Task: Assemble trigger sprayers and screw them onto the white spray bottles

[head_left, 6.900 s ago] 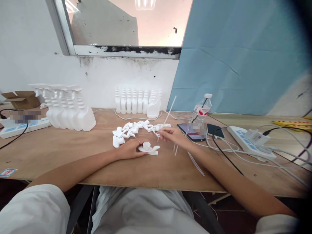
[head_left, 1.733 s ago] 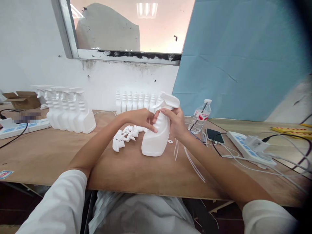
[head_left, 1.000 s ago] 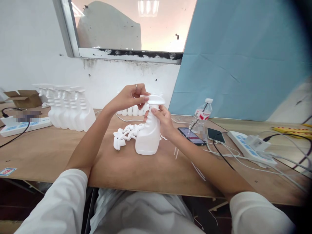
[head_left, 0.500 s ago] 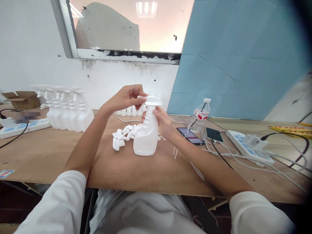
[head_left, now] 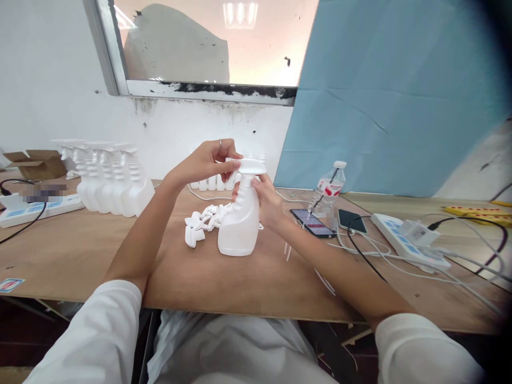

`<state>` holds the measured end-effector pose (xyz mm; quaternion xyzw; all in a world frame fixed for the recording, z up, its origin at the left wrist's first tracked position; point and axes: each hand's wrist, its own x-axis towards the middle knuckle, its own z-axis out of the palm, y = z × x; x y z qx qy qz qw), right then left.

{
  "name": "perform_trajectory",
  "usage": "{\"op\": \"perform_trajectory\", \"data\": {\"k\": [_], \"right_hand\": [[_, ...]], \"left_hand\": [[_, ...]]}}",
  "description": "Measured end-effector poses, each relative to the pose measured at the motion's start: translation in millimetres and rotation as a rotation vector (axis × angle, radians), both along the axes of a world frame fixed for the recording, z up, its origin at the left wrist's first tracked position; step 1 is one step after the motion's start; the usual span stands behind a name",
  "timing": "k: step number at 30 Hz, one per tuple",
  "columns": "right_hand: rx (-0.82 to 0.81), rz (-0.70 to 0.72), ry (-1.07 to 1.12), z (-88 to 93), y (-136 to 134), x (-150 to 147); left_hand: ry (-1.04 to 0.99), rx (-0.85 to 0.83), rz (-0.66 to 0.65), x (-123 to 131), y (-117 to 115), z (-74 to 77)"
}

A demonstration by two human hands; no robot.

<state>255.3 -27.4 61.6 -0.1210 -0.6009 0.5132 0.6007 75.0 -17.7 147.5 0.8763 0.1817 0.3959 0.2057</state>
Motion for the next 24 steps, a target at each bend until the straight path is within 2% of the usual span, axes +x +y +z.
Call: {"op": "perform_trajectory", "data": {"k": [2,7,12,20,24], "right_hand": [[-0.012,0.035,-0.006,-0.7,1.3,0.7],[-0.015,-0.026,-0.033,-1.0,2.5,0.7],[-0.012,0.059,-0.034,-0.6,2.3,2.9],[-0.020,-0.140,-0.056,6.2,-3.4,-3.0],[-0.027,-0.141,-0.165,11.3,-4.4,-0.1]], "left_hand": [[-0.006,-0.011,-0.008,0.3,0.1,0.1],[-0.015,-0.031,-0.021,0.9,0.0,0.1],[-0.020,-0.025,-0.020,1.1,-1.0,-0.1],[-0.022,-0.039,-0.015,0.2,1.5,-0.3],[0.000,-0.076,-0.052,-2.4,3.2,0.5]]}}
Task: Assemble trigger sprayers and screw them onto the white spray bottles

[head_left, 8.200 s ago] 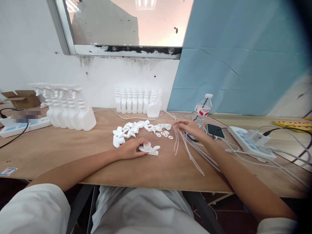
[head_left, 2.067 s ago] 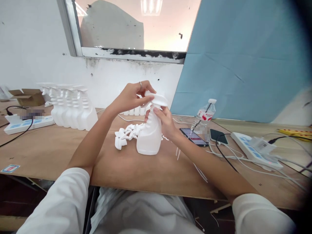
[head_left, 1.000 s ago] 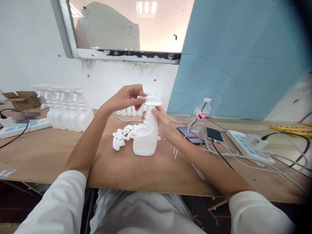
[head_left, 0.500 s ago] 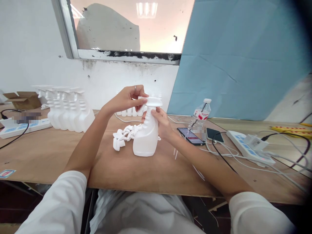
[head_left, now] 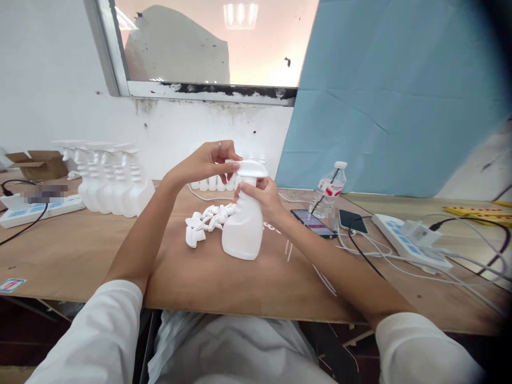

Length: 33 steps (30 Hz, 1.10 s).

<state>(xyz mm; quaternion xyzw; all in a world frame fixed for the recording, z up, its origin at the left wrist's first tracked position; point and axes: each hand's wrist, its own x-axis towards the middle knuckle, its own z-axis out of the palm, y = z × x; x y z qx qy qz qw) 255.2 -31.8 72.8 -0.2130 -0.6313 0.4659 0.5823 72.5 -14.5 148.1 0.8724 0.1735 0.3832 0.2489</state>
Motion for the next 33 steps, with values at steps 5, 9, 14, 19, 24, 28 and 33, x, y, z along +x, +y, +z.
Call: {"op": "perform_trajectory", "data": {"k": [5,9,14,19,24,28,33], "right_hand": [[-0.101,0.155,-0.090,1.8,5.8,9.2],[-0.191,0.281,-0.206,4.3,8.7,15.9],[-0.066,0.369,-0.128,3.1,12.1,17.4],[0.024,0.385,-0.089,11.1,10.4,24.9],[0.236,0.332,0.036,32.7,-4.6,35.3],[0.274,0.227,-0.049,42.7,-18.5,40.1],[0.282,-0.017,-0.208,31.4,-13.3,59.0]], "left_hand": [[0.057,0.074,0.033,-1.4,-2.3,1.7],[0.075,0.192,0.122,-5.7,-4.1,4.9],[0.091,0.221,0.243,-14.6,1.2,5.9],[0.580,0.084,0.188,-11.7,5.5,-0.1],[0.787,0.072,0.049,16.1,-12.2,-12.9],[0.663,0.198,0.118,26.7,-31.3,-21.4],[0.442,0.270,0.471,-20.2,-18.2,-33.1]]}}
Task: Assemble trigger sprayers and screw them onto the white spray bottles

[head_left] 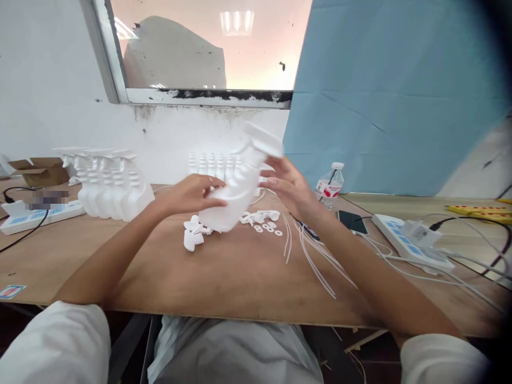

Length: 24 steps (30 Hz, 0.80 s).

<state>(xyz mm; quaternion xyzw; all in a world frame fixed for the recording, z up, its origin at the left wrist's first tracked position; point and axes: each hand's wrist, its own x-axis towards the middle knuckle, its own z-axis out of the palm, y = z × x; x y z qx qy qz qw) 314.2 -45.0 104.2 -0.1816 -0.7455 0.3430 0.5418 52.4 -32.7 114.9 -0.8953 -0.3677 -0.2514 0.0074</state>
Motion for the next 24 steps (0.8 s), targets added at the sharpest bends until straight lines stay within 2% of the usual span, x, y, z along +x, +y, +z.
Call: {"op": "perform_trajectory", "data": {"k": [4,6,9,12,15,18,24], "right_hand": [[-0.078,-0.139,-0.153,-26.5,13.0,22.7],[-0.107,-0.196,-0.201,-41.3,18.9,31.5],[-0.100,-0.307,-0.279,-61.9,27.5,41.5],[-0.004,-0.481,-0.461,-79.8,37.2,52.2],[0.227,-0.579,-0.741,-95.4,48.8,64.4],[0.377,-0.555,-0.983,-107.7,58.9,73.2],[0.327,-0.490,-1.105,-118.2,63.6,75.7]], "left_hand": [[-0.164,0.111,0.438,-66.0,30.1,-24.2],[-0.182,0.113,0.639,-93.5,43.3,-39.9],[-0.127,0.094,0.813,-120.0,56.7,-60.0],[-0.055,0.061,0.893,-132.9,63.6,-71.2],[-0.033,0.023,0.939,-139.7,67.2,-75.8],[-0.035,-0.001,0.973,-142.9,68.2,-77.4],[-0.063,-0.026,0.927,-135.3,54.5,-75.1]]}}
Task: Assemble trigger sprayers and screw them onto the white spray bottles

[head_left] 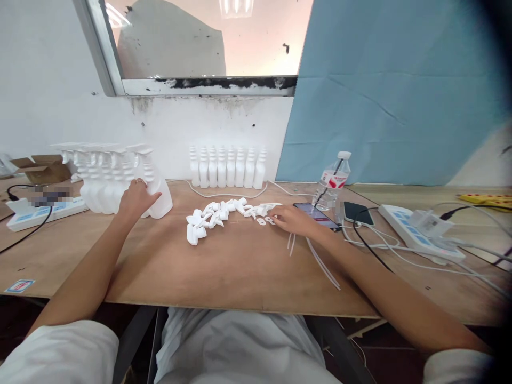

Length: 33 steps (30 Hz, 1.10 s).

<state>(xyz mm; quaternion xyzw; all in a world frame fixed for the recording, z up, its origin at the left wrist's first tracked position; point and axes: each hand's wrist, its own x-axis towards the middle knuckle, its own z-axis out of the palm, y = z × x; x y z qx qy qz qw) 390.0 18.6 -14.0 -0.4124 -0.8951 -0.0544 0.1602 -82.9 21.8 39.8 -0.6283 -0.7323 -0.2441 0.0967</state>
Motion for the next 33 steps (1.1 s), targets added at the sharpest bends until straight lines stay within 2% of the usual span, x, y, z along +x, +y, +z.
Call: {"op": "perform_trajectory", "data": {"k": [6,10,12,13,15,18,20,24,28,30,33], "right_hand": [[-0.048,0.039,-0.045,0.2,-4.0,-3.0],[-0.052,0.067,-0.020,-2.2,-5.1,-5.8],[-0.024,0.091,0.001,-4.9,-4.9,-6.6],[-0.012,0.099,0.010,-6.4,-4.7,-6.8],[-0.010,0.108,0.018,-9.2,-4.4,-7.2],[-0.038,0.116,0.030,-10.9,-5.1,-8.6],[-0.056,0.147,0.037,-10.0,-6.5,-10.8],[-0.076,0.208,0.028,-6.0,-10.7,-16.8],[-0.092,0.174,0.041,-6.5,-12.7,-19.7],[-0.087,0.173,0.049,-9.2,-11.6,-19.4],[-0.087,0.188,0.073,-14.4,-7.3,-18.3]], "left_hand": [[-0.066,0.020,-0.052,9.1,-12.8,2.9],[-0.004,0.195,0.010,19.3,-14.0,5.1],[0.000,0.265,-0.032,29.9,-15.3,4.4],[-0.008,0.261,-0.101,36.5,-16.5,3.1],[-0.011,0.145,-0.333,50.5,-20.4,-1.2],[0.056,-0.194,-0.769,68.6,-28.5,-10.0],[0.122,-0.351,-0.923,76.0,-32.8,-15.2],[0.225,-0.380,-0.981,80.9,-34.9,-19.8],[0.195,-0.361,-1.043,85.2,-37.5,-23.4],[0.091,-0.365,-1.076,93.3,-42.6,-30.3],[-0.189,-0.356,-1.146,116.0,-52.2,-47.7]]}}
